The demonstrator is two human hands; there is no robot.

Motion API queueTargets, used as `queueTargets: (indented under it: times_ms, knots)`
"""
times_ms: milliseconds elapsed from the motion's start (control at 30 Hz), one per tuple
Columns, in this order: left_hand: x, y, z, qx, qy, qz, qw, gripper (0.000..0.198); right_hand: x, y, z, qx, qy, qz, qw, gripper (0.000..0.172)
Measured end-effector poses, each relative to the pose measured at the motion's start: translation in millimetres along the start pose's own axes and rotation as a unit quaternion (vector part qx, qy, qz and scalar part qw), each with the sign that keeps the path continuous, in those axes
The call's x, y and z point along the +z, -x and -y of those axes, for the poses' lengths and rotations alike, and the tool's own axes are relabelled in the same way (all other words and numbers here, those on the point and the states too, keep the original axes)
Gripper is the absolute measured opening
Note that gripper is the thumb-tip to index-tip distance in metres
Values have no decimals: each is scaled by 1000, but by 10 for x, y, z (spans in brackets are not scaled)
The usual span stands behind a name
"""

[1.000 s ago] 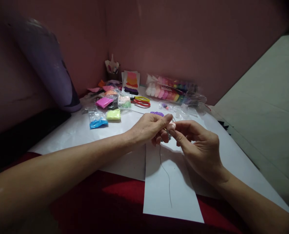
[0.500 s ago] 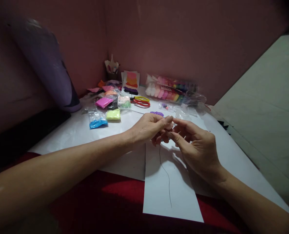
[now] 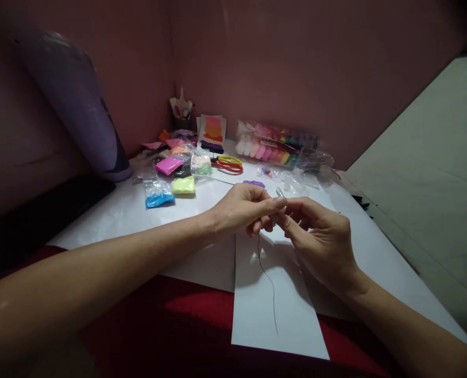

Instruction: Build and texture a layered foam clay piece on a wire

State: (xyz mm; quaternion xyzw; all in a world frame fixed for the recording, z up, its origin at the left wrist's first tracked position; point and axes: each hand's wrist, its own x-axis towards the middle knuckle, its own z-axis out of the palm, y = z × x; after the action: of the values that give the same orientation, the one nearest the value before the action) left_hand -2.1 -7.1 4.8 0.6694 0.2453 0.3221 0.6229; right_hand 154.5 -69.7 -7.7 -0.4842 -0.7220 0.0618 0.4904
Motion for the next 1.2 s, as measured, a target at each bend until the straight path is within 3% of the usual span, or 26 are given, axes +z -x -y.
queueTargets:
  times_ms: [100,267,400,567,700,800,967,1100,1200]
  knots:
    - [0,-1,6,11,10,6,1000,51,-7,5,-9,-1,2,0,1000,7]
    - [8,-7,10,9,18,-3,1000,53,9,14,-52,-3,5,-11,1000,34]
    - [1,-10,16,9,-5,8,1000,57,16,16,-52,-5,-12,-14,1000,25]
    - [-4,-7,9,-6,-6,-19,1000,59,13,9,-8,15,3,-10,1000,10]
    - [2,-4,-4,-13,-5,-22,1000,52,5,3,12,5,20,-17,1000,3]
    - [7,-2,0,-7,3,-1,1000,48,4,2,2,1,12,2,1000,5]
    - [7,-3,13,3,8,3,1000,52,16,9,-36,20,4,-11,1000,28]
    - [6,-3,3,-2,-9,1,1000,55,12,9,-31,29,10,-16,999,11]
    - [3,-3,-3,-10,-13,-9,1000,55,7,7,-21,25,16,-25,999,8]
